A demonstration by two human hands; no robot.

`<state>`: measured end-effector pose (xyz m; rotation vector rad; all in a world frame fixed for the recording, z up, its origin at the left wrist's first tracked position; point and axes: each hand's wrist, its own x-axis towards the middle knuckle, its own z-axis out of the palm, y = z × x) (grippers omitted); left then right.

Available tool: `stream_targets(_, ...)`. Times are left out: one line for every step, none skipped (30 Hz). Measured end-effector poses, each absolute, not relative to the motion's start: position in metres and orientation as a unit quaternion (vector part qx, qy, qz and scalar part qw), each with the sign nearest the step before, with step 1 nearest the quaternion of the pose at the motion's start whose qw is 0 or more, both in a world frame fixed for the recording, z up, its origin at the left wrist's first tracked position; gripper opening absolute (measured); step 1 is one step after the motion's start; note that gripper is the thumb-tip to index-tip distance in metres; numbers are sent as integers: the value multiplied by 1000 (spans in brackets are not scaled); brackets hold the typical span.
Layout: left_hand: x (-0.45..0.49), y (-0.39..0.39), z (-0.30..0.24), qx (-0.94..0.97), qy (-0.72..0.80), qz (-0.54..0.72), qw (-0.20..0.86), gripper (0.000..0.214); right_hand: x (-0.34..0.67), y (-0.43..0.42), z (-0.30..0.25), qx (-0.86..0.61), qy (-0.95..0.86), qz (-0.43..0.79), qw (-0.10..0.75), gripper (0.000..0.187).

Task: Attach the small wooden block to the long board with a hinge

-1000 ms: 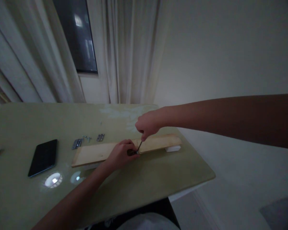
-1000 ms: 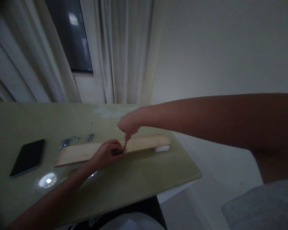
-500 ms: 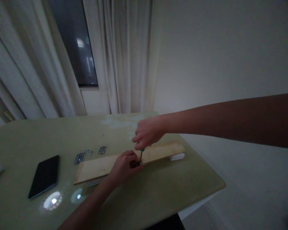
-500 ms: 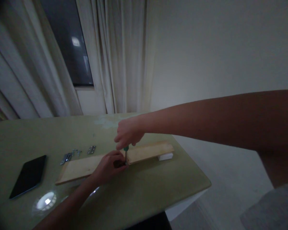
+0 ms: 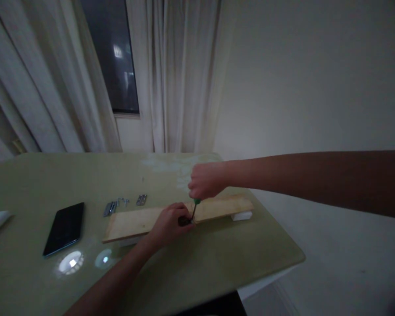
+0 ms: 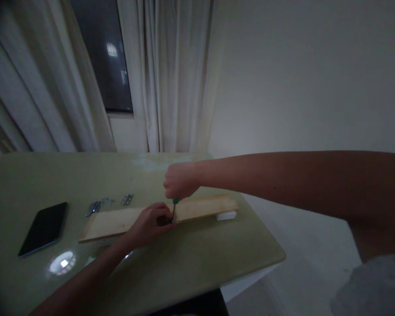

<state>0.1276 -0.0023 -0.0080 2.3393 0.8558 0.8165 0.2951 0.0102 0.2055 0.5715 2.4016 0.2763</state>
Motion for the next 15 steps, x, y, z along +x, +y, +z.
stream_targets(128, -2, -7, 862, 313, 301, 263, 10, 291, 10, 205, 298, 884, 57, 357, 19)
stream_targets(127, -3, -6, 861, 312, 301, 268, 10, 287, 10, 204, 370, 844, 5, 388, 27)
stream_targets(127, -3, -5, 860, 311, 301, 272, 11, 284, 10, 204, 416, 810, -33, 411, 34)
stream_targets(127, -3, -4, 859, 311, 302, 274, 12, 282, 9, 204, 433, 796, -42, 420, 38)
stream_targets(127, -3, -4, 858, 312, 303, 274, 12, 281, 7, 205, 421, 808, -17, 412, 40)
stream_targets(127, -3, -4, 857, 314, 304, 272, 12, 282, 5, 207, 382, 838, 32, 390, 38)
stream_targets(127, -3, -4, 857, 315, 305, 269, 11, 285, 3, 209, 320, 872, 91, 358, 34)
stream_targets(128, -3, -4, 858, 316, 304, 267, 10, 288, 2, 210, 242, 902, 135, 330, 28)
stream_targets(128, -3, -5, 858, 317, 304, 265, 9, 291, 1, 211, 173, 922, 161, 308, 21)
stream_targets(128, -3, -6, 859, 317, 306, 263, 8, 293, 1, 211, 137, 930, 163, 299, 19)
stream_targets(128, -3, -7, 859, 314, 309, 261, 8, 294, 1, 210, 152, 929, 145, 304, 19)
stream_targets(128, -2, -8, 859, 311, 311, 262, 9, 293, 3, 209, 207, 918, 118, 317, 20)
stream_targets(128, -2, -8, 859, 308, 312, 263, 9, 290, 5, 208, 280, 896, 87, 334, 25)
stream_targets(128, -2, -8, 860, 306, 311, 264, 10, 288, 7, 206, 349, 867, 55, 350, 35)
stream_targets(128, -1, -8, 860, 306, 310, 265, 10, 285, 9, 205, 402, 840, 29, 364, 44)
